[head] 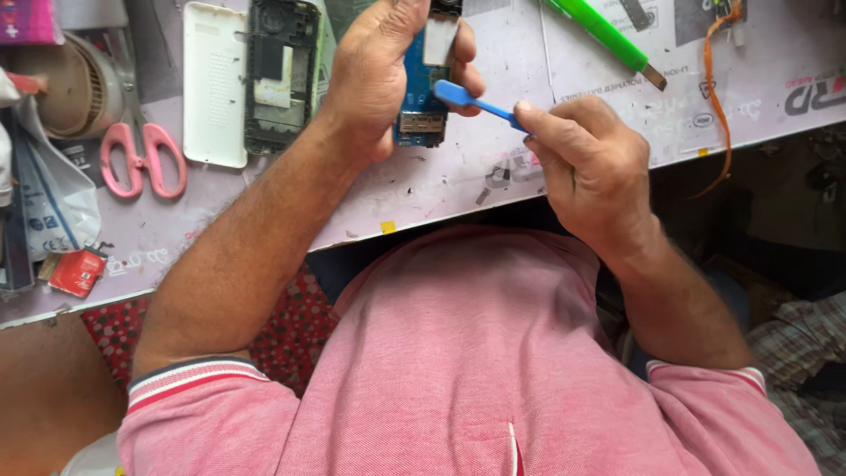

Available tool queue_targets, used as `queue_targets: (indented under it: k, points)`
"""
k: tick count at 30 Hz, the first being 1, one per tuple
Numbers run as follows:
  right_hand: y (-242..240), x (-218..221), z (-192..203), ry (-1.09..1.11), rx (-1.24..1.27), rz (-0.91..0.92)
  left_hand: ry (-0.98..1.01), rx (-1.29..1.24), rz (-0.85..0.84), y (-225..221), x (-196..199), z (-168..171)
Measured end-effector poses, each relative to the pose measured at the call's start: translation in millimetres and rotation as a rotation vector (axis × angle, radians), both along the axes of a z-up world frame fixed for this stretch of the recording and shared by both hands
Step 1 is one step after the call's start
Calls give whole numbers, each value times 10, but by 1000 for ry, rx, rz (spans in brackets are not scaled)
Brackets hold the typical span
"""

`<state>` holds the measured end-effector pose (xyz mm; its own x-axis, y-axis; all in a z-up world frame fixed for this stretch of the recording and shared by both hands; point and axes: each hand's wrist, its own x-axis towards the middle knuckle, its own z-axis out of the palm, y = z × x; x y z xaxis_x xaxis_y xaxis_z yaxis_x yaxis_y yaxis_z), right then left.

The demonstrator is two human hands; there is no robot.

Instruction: The person cleans and handles internal components of a mobile phone. The person uses a brush to scrub a circuit board, applies liquid from a bottle, and wipes the screen and other parts with a cloth.

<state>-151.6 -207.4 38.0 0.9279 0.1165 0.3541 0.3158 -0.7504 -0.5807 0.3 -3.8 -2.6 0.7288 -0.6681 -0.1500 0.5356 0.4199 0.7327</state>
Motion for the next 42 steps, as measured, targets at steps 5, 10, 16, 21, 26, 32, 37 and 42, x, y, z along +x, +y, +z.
queue_targets:
  k: [5,10,16,21,26,32,37,42]
  points:
    - [62,1,-4,30,87,66,15,37,21,1,-43,9]
    - [108,0,-2,-32,-69,117,57,-14,28,43,-40,-27]
    - [160,40,21,-104,-146,128,80,-47,25,61,-60,-68]
    - [127,74,34,-98,-133,137,97,-17,39,50,-38,-75]
    - [7,55,27,-88,-123,155,90,14,67,32,-32,-78]
    - [16,83,46,-50,-67,162,5,-2,18,48,-39,-57]
    - [59,72,70,-18,-15,130,-105,27,6,58,-74,-61]
    - [95,95,73,67,10,84,-61,33,6,42,-54,-35]
